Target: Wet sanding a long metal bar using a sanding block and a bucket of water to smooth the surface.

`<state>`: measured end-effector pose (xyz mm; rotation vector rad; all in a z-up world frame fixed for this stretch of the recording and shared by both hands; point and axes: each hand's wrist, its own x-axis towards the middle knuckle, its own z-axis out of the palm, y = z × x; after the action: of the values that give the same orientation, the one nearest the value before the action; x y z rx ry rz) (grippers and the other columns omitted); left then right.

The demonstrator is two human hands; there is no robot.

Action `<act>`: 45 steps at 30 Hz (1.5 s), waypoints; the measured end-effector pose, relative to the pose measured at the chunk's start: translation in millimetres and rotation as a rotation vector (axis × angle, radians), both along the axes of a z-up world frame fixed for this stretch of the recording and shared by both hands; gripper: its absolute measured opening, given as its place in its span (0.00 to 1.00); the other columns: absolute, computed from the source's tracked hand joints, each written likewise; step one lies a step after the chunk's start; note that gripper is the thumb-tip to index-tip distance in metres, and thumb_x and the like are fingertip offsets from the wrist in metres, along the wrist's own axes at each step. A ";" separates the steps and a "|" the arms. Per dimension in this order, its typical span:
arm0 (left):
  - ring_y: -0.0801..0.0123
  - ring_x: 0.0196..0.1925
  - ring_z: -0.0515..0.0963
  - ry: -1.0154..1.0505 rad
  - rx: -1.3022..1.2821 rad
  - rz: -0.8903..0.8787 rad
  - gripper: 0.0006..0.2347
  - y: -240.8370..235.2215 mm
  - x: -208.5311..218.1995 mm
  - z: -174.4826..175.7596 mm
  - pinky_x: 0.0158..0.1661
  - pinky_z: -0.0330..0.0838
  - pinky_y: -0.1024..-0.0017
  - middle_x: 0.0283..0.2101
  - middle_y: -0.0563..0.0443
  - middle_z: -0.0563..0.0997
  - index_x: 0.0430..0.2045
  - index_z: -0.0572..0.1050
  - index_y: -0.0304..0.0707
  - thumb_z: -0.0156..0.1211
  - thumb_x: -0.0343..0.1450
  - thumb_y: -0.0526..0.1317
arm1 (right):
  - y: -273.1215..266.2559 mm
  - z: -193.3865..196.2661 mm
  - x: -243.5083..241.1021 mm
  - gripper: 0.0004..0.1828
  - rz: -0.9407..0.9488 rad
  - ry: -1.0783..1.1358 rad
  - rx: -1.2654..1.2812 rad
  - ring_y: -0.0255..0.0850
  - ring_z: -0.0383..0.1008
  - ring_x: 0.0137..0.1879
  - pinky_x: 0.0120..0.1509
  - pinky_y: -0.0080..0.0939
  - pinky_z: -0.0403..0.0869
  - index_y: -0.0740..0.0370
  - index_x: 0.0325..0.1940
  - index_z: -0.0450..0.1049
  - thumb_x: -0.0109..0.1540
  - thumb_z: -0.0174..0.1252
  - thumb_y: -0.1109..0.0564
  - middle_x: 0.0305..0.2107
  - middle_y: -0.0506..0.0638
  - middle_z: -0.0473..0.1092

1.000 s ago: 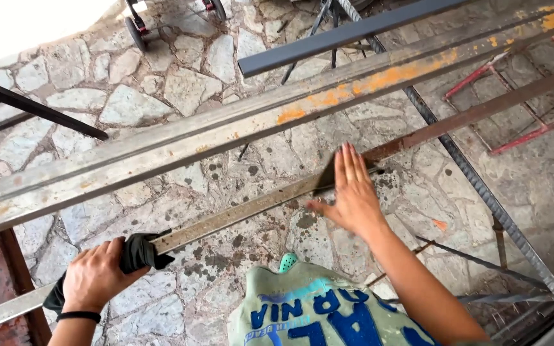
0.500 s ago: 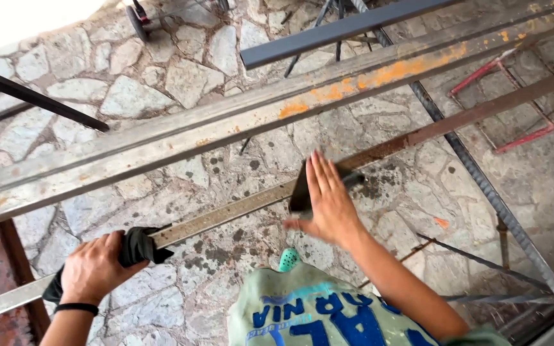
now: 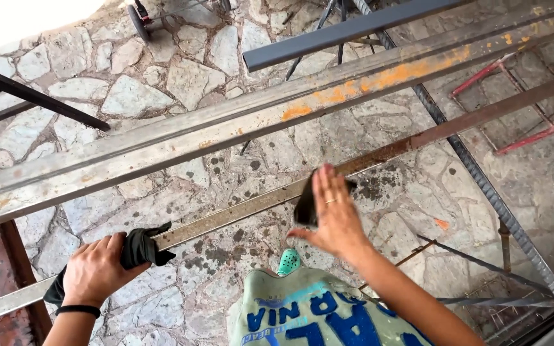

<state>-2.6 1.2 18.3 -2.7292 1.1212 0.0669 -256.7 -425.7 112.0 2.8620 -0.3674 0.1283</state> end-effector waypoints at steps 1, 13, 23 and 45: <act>0.69 0.29 0.86 -0.002 -0.001 0.001 0.33 0.1 4.8 1.8 0.39 0.84 0.68 0.28 0.62 0.83 0.40 0.72 0.53 0.55 0.56 0.77 | -5.9 1.9 15.7 0.65 0.001 -0.002 -0.001 0.51 0.20 0.74 0.76 0.46 0.26 0.72 0.70 0.22 0.54 0.10 0.12 0.69 0.65 0.20; 0.67 0.30 0.86 -0.046 -0.084 -0.036 0.31 -0.6 1.4 3.3 0.35 0.83 0.66 0.28 0.60 0.83 0.38 0.74 0.53 0.56 0.57 0.76 | -25.1 7.8 23.0 0.64 0.019 -0.168 -0.121 0.48 0.20 0.75 0.77 0.46 0.27 0.71 0.69 0.23 0.52 0.14 0.13 0.69 0.62 0.21; 0.68 0.29 0.85 -0.064 -0.116 -0.061 0.31 -3.0 0.5 2.8 0.34 0.83 0.67 0.26 0.60 0.83 0.39 0.75 0.51 0.57 0.57 0.75 | 4.5 -14.9 15.8 0.56 0.253 0.032 0.312 0.45 0.25 0.77 0.77 0.51 0.25 0.62 0.73 0.28 0.57 0.17 0.18 0.71 0.55 0.28; 0.65 0.31 0.84 -0.063 -0.116 -0.020 0.29 -1.1 0.9 -4.6 0.34 0.81 0.64 0.26 0.60 0.81 0.38 0.75 0.54 0.60 0.56 0.73 | -15.4 -12.3 43.8 0.65 0.014 -0.193 -0.159 0.52 0.25 0.76 0.81 0.47 0.29 0.74 0.71 0.29 0.57 0.09 0.11 0.70 0.65 0.27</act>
<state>-1.8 0.1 13.7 -2.7989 1.1692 -0.0884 -212.9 -441.1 99.7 2.7021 -0.3568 0.4198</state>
